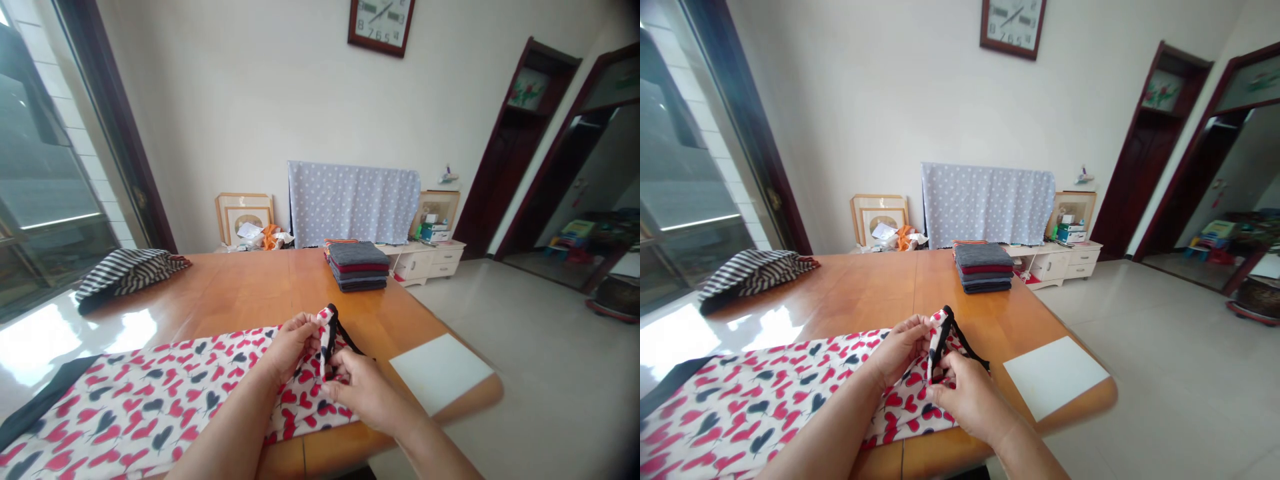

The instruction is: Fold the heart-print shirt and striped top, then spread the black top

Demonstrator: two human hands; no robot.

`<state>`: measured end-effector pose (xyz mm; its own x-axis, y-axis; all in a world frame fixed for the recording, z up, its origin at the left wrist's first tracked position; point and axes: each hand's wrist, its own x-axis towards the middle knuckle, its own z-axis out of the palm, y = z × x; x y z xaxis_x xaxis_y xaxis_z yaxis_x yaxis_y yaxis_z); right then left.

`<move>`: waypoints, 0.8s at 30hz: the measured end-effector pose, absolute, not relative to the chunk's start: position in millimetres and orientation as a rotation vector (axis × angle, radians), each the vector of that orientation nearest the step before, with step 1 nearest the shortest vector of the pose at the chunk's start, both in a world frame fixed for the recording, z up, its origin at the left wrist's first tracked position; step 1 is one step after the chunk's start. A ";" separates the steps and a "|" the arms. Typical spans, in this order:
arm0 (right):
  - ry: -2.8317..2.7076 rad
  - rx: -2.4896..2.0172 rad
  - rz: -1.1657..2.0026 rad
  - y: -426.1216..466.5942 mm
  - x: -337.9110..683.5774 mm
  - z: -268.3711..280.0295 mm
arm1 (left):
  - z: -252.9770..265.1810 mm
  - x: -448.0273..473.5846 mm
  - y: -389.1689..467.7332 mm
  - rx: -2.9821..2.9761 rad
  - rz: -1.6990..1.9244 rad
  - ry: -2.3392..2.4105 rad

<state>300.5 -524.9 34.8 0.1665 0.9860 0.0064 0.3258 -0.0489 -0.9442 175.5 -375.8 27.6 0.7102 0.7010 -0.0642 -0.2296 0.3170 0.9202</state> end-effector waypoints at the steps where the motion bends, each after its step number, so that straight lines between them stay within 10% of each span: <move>1: -1.323 -1.568 0.863 -524.1 300.4 33.5 | 27.0 174.9 -375.2 1.087 0.647 0.516; 24: -1.210 -1.359 1.023 -535.9 311.1 60.4 | 64.5 118.2 -395.9 1.824 0.434 0.710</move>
